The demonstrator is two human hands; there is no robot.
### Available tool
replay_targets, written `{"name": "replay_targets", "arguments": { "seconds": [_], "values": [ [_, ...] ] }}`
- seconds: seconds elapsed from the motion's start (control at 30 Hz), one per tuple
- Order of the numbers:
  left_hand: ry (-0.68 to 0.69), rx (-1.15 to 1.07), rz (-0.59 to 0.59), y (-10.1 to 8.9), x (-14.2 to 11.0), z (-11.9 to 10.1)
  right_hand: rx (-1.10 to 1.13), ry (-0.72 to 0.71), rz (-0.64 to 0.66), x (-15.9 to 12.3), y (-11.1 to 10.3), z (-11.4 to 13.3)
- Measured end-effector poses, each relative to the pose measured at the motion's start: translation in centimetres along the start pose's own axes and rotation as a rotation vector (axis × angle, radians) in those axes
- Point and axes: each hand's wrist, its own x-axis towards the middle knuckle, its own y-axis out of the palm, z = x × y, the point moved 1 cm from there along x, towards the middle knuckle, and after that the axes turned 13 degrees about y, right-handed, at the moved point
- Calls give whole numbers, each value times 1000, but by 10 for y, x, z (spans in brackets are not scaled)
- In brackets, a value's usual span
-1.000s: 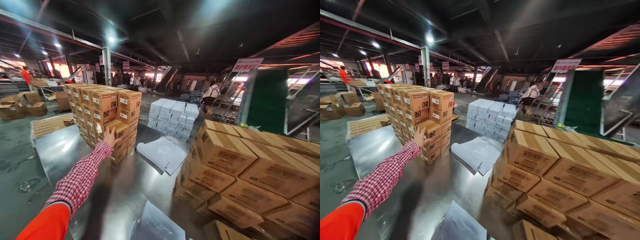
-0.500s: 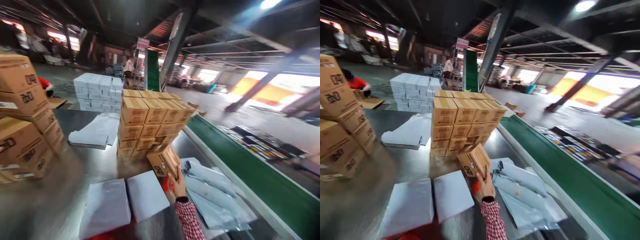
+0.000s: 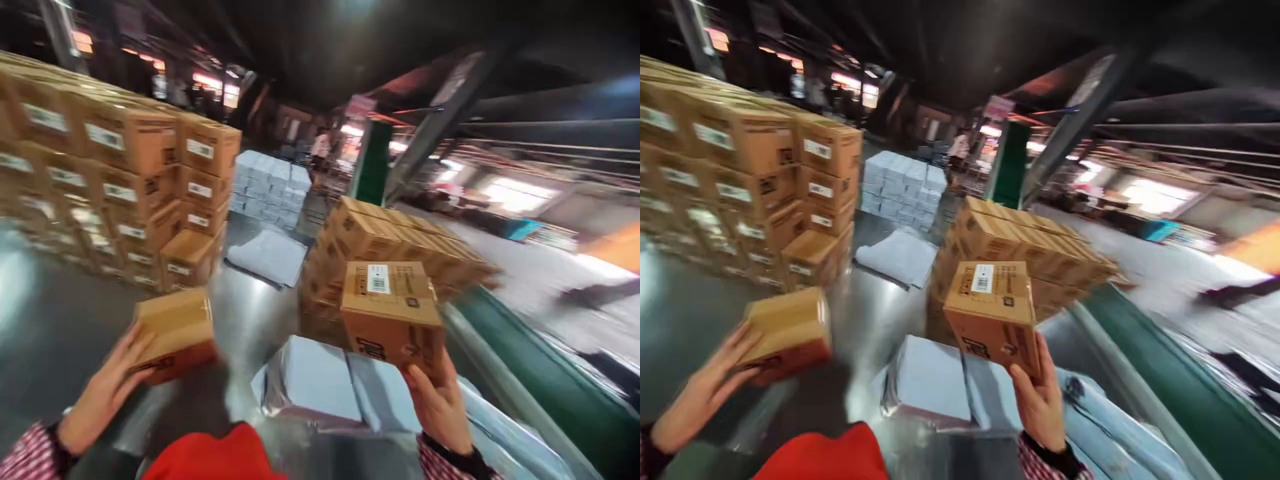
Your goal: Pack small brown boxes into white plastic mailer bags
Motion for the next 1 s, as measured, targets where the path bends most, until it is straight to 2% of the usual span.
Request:
{"name": "replay_targets", "arguments": {
  "seconds": [0.07, 0.13, 0.2, 0.3, 0.37, 0.43, 0.57, 0.67, 0.77, 0.87, 0.93, 1.0],
  "values": [
    [-13, -69, 65, 5, -55, 21, -54, 19, 128, -17, 56, -3],
    [-23, -152, 145, 30, -95, 39, -138, 14, 260, -35, 111, -13],
    [-52, -259, 226, 59, -122, 52, -246, -2, 415, -55, 162, -28],
    [-160, -439, 219, 84, -145, 63, -418, -23, 637, -87, 224, -53],
    [-242, -510, 170, 85, -152, 66, -532, -50, 752, -109, 255, -70],
    [-290, -556, 183, 78, -153, 66, -644, -107, 827, -130, 277, -88],
    [-343, -621, 298, 59, -141, 62, -820, -230, 850, -162, 297, -114],
    [-375, -631, 334, 51, -129, 60, -901, -209, 835, -171, 295, -117],
    [-383, -656, 339, 51, -123, 59, -930, -123, 816, -174, 287, -113],
    [-367, -663, 358, 53, -124, 59, -841, 9, 787, -176, 280, -116],
    [-365, -647, 364, 54, -124, 62, -711, 141, 775, -178, 281, -128],
    [-368, -617, 371, 55, -123, 65, -622, 274, 831, -185, 290, -146]
  ]
}}
